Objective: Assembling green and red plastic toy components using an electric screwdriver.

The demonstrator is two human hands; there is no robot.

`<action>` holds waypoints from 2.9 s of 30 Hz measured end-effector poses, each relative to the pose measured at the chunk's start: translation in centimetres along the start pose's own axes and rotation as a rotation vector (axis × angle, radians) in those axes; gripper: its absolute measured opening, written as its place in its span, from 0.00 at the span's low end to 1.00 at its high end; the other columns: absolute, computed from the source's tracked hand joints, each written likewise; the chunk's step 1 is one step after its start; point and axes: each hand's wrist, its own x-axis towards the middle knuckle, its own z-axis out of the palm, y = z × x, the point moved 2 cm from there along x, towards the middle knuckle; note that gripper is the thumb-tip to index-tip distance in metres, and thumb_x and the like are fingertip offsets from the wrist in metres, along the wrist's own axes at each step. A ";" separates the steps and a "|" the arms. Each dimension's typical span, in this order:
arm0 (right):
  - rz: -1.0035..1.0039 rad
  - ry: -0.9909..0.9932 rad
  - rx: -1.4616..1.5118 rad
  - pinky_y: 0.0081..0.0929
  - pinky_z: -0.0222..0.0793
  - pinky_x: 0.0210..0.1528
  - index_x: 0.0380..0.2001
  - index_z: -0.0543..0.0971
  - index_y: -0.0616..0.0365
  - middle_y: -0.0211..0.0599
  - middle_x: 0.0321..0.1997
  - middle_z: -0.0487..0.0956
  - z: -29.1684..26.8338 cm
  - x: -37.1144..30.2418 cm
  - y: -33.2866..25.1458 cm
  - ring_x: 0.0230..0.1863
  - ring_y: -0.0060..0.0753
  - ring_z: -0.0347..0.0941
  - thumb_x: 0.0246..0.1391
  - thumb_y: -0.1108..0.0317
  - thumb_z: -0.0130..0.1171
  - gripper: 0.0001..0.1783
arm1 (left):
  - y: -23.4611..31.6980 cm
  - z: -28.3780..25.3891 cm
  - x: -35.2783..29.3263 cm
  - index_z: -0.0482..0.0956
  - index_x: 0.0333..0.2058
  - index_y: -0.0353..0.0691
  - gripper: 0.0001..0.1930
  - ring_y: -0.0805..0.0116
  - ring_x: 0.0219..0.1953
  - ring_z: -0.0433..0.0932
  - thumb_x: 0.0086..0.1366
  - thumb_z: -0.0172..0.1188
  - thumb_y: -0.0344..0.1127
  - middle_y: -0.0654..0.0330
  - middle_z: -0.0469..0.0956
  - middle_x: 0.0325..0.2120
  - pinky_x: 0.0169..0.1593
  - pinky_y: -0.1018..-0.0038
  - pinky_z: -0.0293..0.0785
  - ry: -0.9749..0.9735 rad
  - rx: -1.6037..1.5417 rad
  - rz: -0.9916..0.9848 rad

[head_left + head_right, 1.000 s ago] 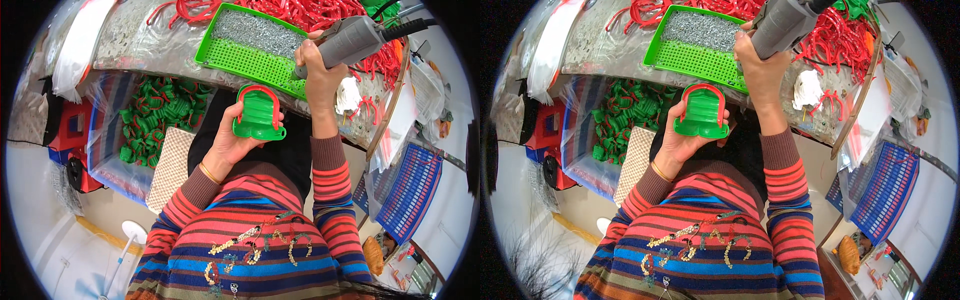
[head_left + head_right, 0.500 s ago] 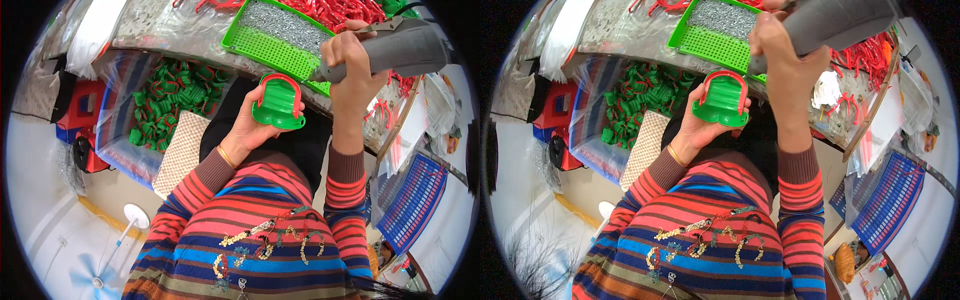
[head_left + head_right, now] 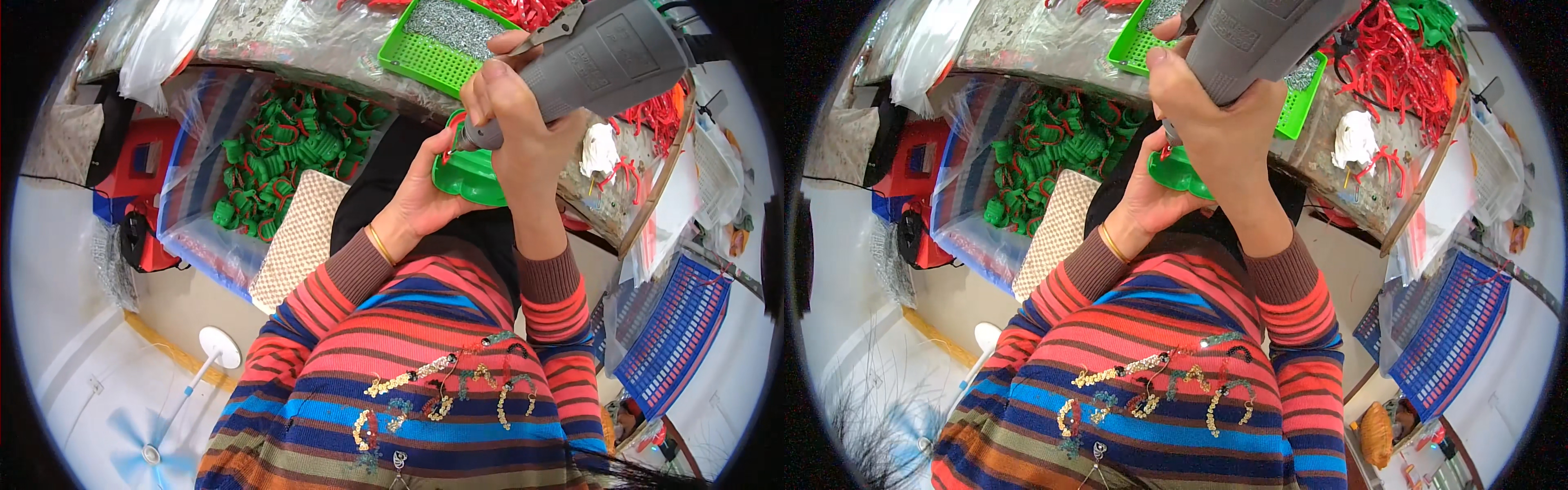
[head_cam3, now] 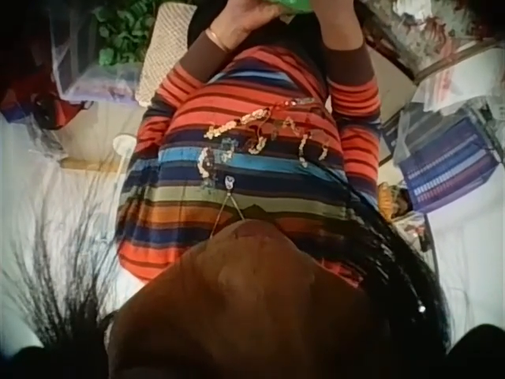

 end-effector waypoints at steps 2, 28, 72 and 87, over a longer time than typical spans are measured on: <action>-0.005 -0.003 -0.018 0.22 0.58 0.22 0.40 0.72 0.70 0.28 0.20 0.67 0.0 -0.1 -0.1 0.18 0.18 0.59 0.55 0.79 0.53 0.09 | 0.0 0.0 0.0 0.60 0.61 0.46 0.32 0.57 0.56 0.70 0.64 0.53 0.56 0.56 0.68 0.56 0.56 0.50 0.69 -0.029 0.000 -0.010; 0.034 -0.240 -0.018 0.20 0.52 0.26 0.44 0.70 0.58 0.23 0.18 0.61 -0.6 4.6 -7.9 0.18 0.17 0.56 0.53 0.67 0.57 0.16 | 8.1 -8.8 -8.1 0.69 0.55 0.39 0.27 0.55 0.50 0.75 0.66 0.53 0.53 0.54 0.75 0.50 0.57 0.51 0.69 0.452 0.305 0.395; 0.471 -0.255 -0.394 0.23 0.70 0.45 0.55 0.68 0.59 0.33 0.47 0.75 -2.8 4.3 1.8 0.46 0.22 0.72 0.61 0.64 0.55 0.21 | 8.9 11.4 -8.0 0.74 0.40 0.40 0.19 0.60 0.39 0.74 0.51 0.69 0.38 0.57 0.76 0.38 0.43 0.67 0.67 -0.029 2.205 1.315; 0.086 -0.821 -1.132 0.35 0.72 0.45 0.48 0.76 0.60 0.46 0.42 0.81 8.0 17.2 12.5 0.43 0.42 0.78 0.56 0.61 0.53 0.20 | 11.7 3.5 -7.2 0.60 0.63 0.50 0.34 0.44 0.54 0.70 0.65 0.46 0.62 0.40 0.63 0.59 0.55 0.52 0.70 -0.001 -0.014 0.447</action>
